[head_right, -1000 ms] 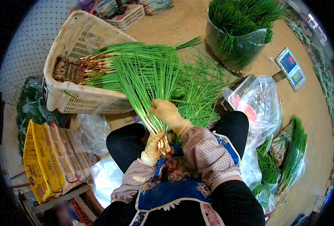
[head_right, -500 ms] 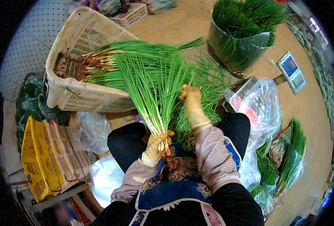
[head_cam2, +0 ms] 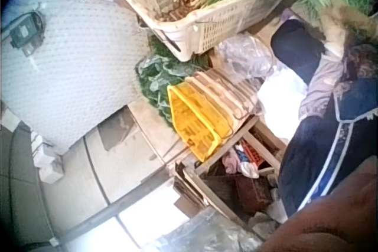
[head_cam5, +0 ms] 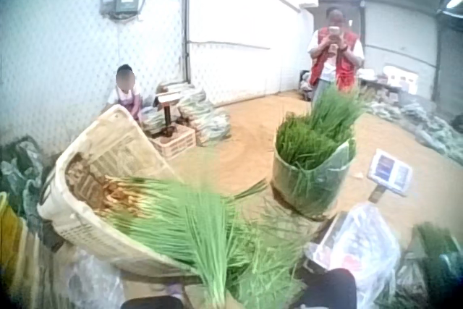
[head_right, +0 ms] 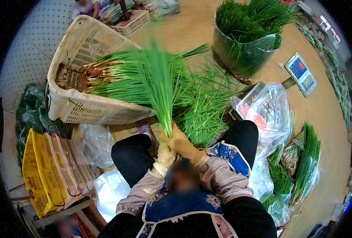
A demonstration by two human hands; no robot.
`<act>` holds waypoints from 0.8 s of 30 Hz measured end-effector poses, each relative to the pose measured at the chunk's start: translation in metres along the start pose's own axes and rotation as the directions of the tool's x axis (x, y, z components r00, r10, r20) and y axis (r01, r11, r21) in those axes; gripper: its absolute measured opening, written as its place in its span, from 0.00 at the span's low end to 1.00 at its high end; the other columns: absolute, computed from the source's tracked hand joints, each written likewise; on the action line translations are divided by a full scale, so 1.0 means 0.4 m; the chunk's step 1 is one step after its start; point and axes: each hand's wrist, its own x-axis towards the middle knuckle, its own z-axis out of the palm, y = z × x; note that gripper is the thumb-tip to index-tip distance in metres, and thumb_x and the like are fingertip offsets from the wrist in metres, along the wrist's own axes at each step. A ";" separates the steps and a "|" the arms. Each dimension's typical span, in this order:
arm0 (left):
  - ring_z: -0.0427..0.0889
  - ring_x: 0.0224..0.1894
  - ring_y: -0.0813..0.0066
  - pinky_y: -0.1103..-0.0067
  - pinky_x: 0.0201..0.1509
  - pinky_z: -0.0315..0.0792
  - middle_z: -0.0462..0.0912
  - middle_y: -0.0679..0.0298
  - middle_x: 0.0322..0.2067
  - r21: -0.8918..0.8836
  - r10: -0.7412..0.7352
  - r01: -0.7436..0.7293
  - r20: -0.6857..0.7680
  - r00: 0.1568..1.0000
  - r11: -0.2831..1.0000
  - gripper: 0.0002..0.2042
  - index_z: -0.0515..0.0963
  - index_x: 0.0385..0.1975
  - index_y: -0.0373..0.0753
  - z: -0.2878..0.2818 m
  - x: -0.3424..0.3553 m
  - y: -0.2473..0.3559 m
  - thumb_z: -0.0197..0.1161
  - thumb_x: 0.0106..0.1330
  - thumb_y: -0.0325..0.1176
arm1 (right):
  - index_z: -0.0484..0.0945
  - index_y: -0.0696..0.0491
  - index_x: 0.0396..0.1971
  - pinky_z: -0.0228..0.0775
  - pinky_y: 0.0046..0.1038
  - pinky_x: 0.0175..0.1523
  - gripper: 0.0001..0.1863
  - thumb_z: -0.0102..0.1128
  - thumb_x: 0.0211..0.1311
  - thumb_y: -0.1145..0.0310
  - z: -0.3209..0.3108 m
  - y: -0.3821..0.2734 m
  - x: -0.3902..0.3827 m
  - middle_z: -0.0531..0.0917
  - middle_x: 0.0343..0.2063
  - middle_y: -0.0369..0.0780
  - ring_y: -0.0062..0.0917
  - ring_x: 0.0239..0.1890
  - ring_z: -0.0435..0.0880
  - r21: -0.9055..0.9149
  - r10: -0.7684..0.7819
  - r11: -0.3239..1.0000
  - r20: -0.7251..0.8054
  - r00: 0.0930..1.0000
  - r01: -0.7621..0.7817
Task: The person sits on the floor and sorts green onions by hand, aligning the roots and trimming stray stalks. They place the prepared bundles into a plastic bag and set them on a digital scale.
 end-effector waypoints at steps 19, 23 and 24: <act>0.81 0.24 0.57 0.62 0.29 0.79 0.79 0.52 0.29 -0.750 -0.201 0.659 0.637 0.744 0.061 0.14 0.71 0.43 0.32 -0.044 0.008 0.010 0.61 0.62 0.34 | 0.72 0.57 0.51 0.68 0.24 0.51 0.23 0.60 0.61 0.59 -0.120 -0.026 0.002 0.79 0.43 0.39 0.23 0.45 0.76 0.392 0.159 0.865 0.378 0.912 -0.314; 0.82 0.23 0.59 0.64 0.27 0.79 0.78 0.54 0.25 -0.745 -0.275 0.655 0.608 0.745 0.125 0.12 0.70 0.43 0.32 -0.030 -0.005 -0.012 0.59 0.61 0.27 | 0.70 0.59 0.51 0.69 0.24 0.49 0.27 0.62 0.57 0.57 -0.100 0.010 0.013 0.79 0.41 0.39 0.23 0.42 0.75 0.278 0.084 0.945 0.295 0.952 -0.169; 0.81 0.22 0.60 0.64 0.26 0.79 0.78 0.54 0.24 -0.758 -0.268 0.631 0.581 0.769 0.168 0.12 0.70 0.43 0.33 -0.035 -0.007 -0.006 0.59 0.61 0.26 | 0.70 0.59 0.51 0.69 0.24 0.49 0.27 0.63 0.57 0.57 -0.096 0.002 0.010 0.79 0.40 0.39 0.23 0.42 0.75 0.263 0.048 0.958 0.253 0.966 -0.117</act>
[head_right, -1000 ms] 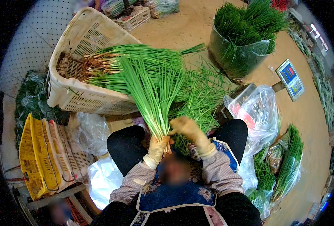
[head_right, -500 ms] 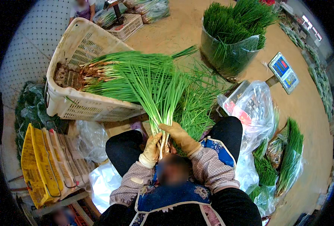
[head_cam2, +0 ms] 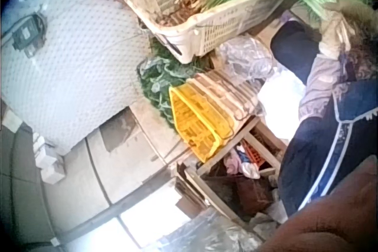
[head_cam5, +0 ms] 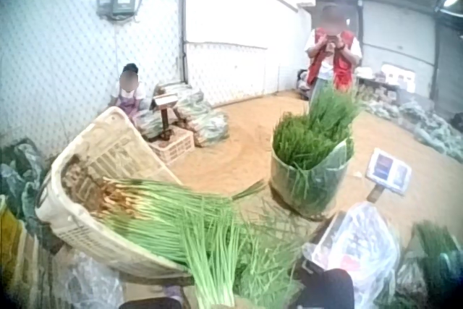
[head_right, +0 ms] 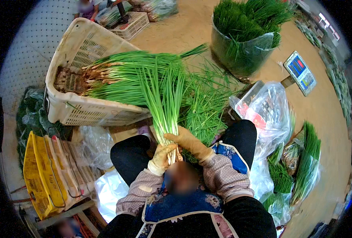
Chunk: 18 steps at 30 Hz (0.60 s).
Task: The person sits on the floor and sorts green onions by hand, aligning the roots and trimming stray stalks. They place the prepared bundles into a plastic bag and set them on a digital scale.
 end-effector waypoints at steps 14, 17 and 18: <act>0.81 0.36 0.64 0.69 0.39 0.80 0.81 0.61 0.35 -0.236 0.010 -0.011 -0.006 1.000 0.972 0.15 0.69 0.51 0.39 -0.028 0.017 -0.023 0.52 0.69 0.38 | 0.66 0.61 0.56 0.65 0.23 0.53 0.25 0.57 0.63 0.65 0.036 -0.012 0.005 0.77 0.45 0.39 0.22 0.45 0.75 0.303 -0.015 0.948 -0.262 0.965 0.096; 0.82 0.33 0.59 0.63 0.34 0.80 0.81 0.59 0.35 -0.337 0.057 -0.085 -0.090 0.994 0.938 0.15 0.72 0.45 0.39 0.039 0.008 -0.006 0.52 0.68 0.44 | 0.65 0.60 0.57 0.66 0.23 0.53 0.25 0.57 0.64 0.62 0.023 -0.017 -0.007 0.78 0.46 0.38 0.20 0.46 0.75 0.406 0.018 0.911 -0.200 0.980 0.067; 0.82 0.32 0.58 0.63 0.32 0.80 0.82 0.57 0.34 -0.382 0.041 -0.079 -0.106 0.994 0.921 0.16 0.72 0.44 0.38 0.044 0.007 -0.004 0.53 0.67 0.44 | 0.65 0.60 0.57 0.66 0.22 0.52 0.26 0.57 0.64 0.62 0.022 -0.018 -0.007 0.78 0.46 0.38 0.20 0.46 0.75 0.395 -0.010 0.914 -0.195 0.981 0.088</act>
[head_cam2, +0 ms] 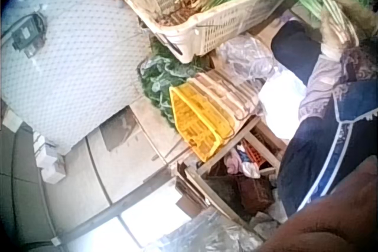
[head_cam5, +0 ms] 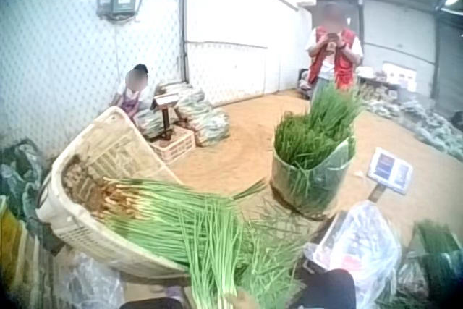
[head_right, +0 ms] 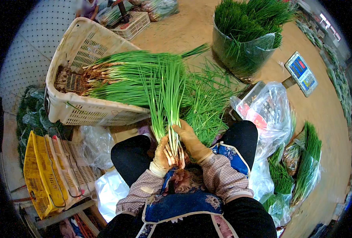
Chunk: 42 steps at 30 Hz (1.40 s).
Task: The person sits on the floor and sorts green onions by hand, aligning the roots and trimming stray stalks. They place the prepared bundles into a plastic bag and set them on a digital scale.
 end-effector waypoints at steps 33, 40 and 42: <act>0.82 0.26 0.74 0.82 0.21 0.75 0.83 0.57 0.31 0.692 0.080 -0.066 0.013 0.997 0.719 0.14 0.72 0.47 0.29 -0.040 -0.002 -0.004 0.58 0.64 0.27 | 0.75 0.61 0.34 0.70 0.27 0.35 0.24 0.58 0.58 0.51 -0.035 -0.228 0.109 0.81 0.21 0.41 0.25 0.24 0.80 -0.723 -0.267 0.691 -0.240 0.933 0.012; 0.82 0.26 0.74 0.82 0.19 0.74 0.83 0.57 0.32 0.742 0.013 -0.014 0.007 1.000 0.671 0.15 0.72 0.48 0.31 -0.040 -0.011 -0.001 0.59 0.63 0.28 | 0.76 0.61 0.33 0.71 0.33 0.37 0.21 0.58 0.58 0.54 -0.082 -0.280 0.187 0.82 0.26 0.47 0.34 0.27 0.81 -0.830 -0.223 0.549 -0.256 0.941 -0.096; 0.82 0.26 0.75 0.82 0.19 0.75 0.83 0.57 0.32 0.746 0.000 0.005 -0.007 1.000 0.665 0.15 0.72 0.49 0.32 -0.046 -0.015 0.005 0.60 0.63 0.28 | 0.76 0.60 0.34 0.71 0.35 0.40 0.19 0.57 0.58 0.57 -0.085 -0.285 0.194 0.81 0.27 0.49 0.38 0.31 0.81 -0.810 -0.194 0.578 -0.249 0.949 -0.094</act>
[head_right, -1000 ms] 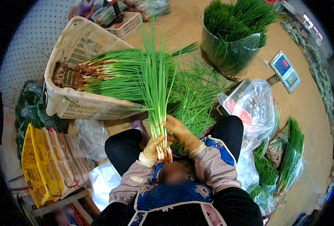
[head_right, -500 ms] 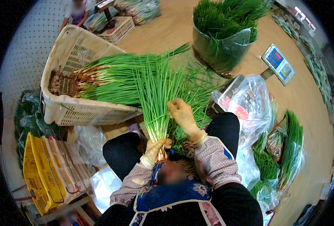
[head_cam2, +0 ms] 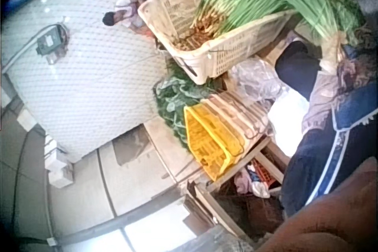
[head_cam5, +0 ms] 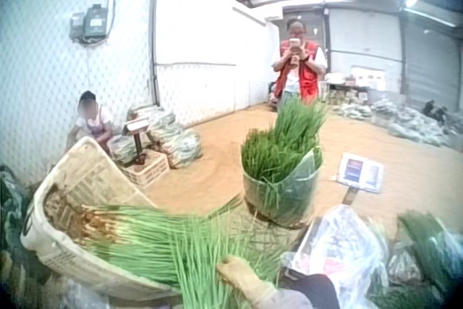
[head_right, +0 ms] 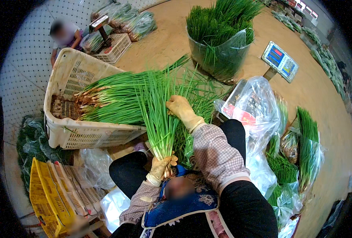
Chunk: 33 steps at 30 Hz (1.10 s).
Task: The person sits on the floor and sorts green onions by hand, aligning the roots and trimming stray stalks. They place the prepared bundles into a plastic bag and set them on a digital scale.
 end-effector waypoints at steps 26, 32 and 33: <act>0.79 0.25 0.77 0.82 0.30 0.75 0.82 0.59 0.30 0.160 0.150 -0.127 -0.137 0.979 0.979 0.09 0.74 0.42 0.31 -0.011 0.007 -0.040 0.56 0.64 0.25 | 0.76 0.60 0.42 0.75 0.26 0.35 0.17 0.54 0.65 0.61 -0.043 -0.248 -0.120 0.82 0.34 0.43 0.23 0.26 0.82 0.058 -0.116 0.993 0.248 0.962 0.105; 0.77 0.26 0.78 0.82 0.30 0.72 0.81 0.63 0.28 0.316 0.193 -0.133 -0.167 0.967 0.939 0.09 0.74 0.42 0.33 -0.004 -0.004 -0.024 0.55 0.63 0.25 | 0.76 0.64 0.36 0.68 0.19 0.23 0.12 0.58 0.60 0.68 0.129 -0.127 -0.045 0.81 0.20 0.39 0.18 0.16 0.77 -0.023 0.126 0.991 0.459 0.880 -0.130; 0.77 0.26 0.78 0.82 0.30 0.72 0.81 0.63 0.29 0.302 0.172 -0.115 -0.171 0.970 0.946 0.09 0.74 0.42 0.33 -0.003 -0.004 -0.024 0.56 0.63 0.25 | 0.77 0.64 0.32 0.68 0.20 0.23 0.12 0.60 0.58 0.67 0.134 -0.124 -0.044 0.80 0.17 0.39 0.20 0.16 0.78 -0.029 0.120 0.992 0.422 0.898 -0.119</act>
